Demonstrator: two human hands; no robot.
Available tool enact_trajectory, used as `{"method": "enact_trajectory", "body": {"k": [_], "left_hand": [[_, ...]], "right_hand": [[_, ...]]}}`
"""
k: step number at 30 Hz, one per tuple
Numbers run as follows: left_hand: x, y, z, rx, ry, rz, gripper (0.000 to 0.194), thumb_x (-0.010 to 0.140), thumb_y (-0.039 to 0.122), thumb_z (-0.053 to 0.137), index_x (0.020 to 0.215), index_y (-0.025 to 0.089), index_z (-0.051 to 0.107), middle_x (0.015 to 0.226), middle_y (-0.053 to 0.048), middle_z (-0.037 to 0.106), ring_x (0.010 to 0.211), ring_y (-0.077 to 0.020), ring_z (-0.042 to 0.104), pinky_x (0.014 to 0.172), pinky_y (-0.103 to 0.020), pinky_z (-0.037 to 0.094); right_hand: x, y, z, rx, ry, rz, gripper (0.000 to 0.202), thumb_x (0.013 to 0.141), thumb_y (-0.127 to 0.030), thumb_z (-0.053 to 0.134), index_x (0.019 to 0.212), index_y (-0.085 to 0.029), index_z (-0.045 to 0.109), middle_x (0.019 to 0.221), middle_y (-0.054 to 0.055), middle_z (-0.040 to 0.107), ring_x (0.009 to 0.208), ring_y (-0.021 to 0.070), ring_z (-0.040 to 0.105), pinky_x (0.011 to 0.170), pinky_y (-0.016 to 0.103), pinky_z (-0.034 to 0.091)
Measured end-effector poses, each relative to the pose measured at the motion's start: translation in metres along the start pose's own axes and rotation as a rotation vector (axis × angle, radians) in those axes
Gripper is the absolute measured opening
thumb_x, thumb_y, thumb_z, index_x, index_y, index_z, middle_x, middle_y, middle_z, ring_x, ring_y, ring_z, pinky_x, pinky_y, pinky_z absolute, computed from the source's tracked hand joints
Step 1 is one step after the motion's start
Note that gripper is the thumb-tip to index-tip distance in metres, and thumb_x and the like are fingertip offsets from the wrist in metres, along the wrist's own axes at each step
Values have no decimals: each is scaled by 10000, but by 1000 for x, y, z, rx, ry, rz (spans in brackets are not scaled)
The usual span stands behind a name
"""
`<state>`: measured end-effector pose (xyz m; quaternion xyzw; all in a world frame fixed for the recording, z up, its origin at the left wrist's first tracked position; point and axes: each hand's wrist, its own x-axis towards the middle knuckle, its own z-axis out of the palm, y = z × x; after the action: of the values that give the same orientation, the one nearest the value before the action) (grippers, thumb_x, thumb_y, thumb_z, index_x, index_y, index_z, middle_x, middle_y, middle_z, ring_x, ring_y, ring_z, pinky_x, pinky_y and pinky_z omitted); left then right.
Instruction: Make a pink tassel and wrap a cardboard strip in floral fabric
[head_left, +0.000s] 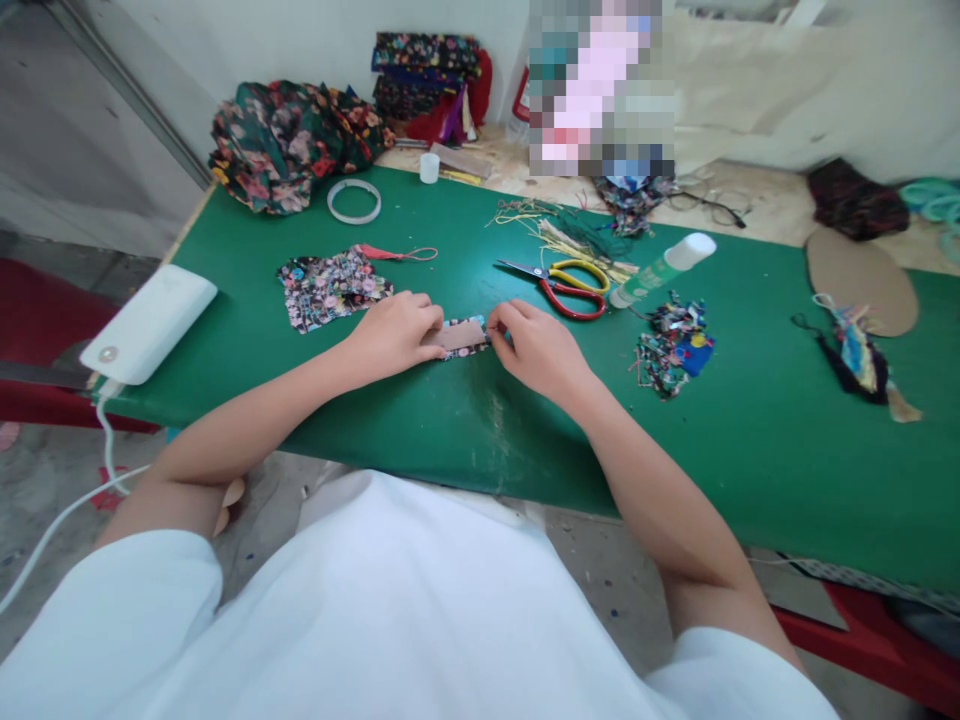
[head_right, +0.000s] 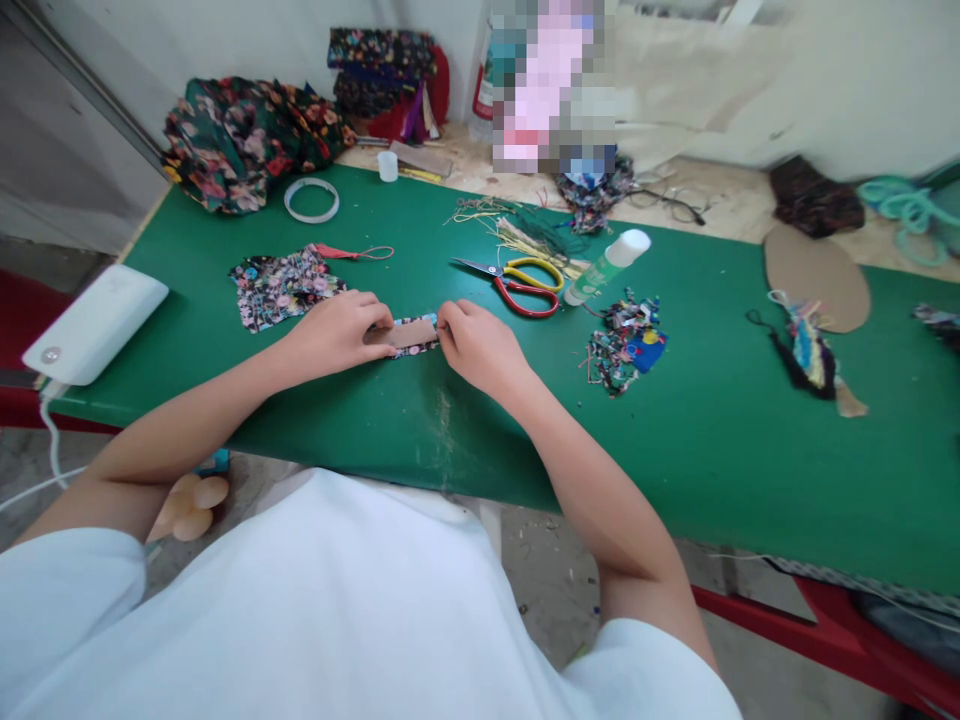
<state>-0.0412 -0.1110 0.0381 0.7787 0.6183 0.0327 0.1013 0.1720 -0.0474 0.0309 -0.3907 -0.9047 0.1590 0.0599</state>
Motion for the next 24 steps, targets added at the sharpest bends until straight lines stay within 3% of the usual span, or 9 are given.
{"method": "enact_trajectory", "body": {"k": [7,12,18,21,24], "left_hand": [[3,-9,-6,-59,-14,17,318,873,424,641,1006,140,688,1025,-114,693,993,-263,633,831,-342,458],[6,-25,-22,-119,89,-55,293,926,333,522,1033,134,709,1036,-111,733,992,-242,657,877,-344,469],[7,-32,-24,-95,124,-109,322,923,300,471,1023,138,731,1015,-113,758,931,-235,676,856,-354,483],[7,-29,-22,-76,99,-117,330,922,304,469,1026,133,732,1030,-123,758,945,-250,686,832,-354,487],[7,-28,-21,-51,72,-131,338,926,321,463,1025,139,730,1028,-124,759,966,-265,690,822,-352,489]], "right_hand": [[-1,-3,0,-120,40,-150,319,1002,-264,323,1086,-173,617,1107,151,648,1032,266,563,825,345,421],[-1,-1,1,-108,13,-360,384,1003,-237,324,1157,-162,668,1242,137,675,1108,276,575,983,421,448],[-5,-8,16,-17,-46,-552,469,1014,-380,418,1402,-158,562,1497,81,545,1424,269,458,1191,464,364],[-5,-12,23,1,-74,-590,536,1015,-411,427,1453,-113,508,1546,97,476,1478,273,396,1240,474,319],[-4,-13,25,42,-70,-608,566,993,-431,477,1440,-85,518,1524,124,498,1463,287,420,1247,489,324]]}}
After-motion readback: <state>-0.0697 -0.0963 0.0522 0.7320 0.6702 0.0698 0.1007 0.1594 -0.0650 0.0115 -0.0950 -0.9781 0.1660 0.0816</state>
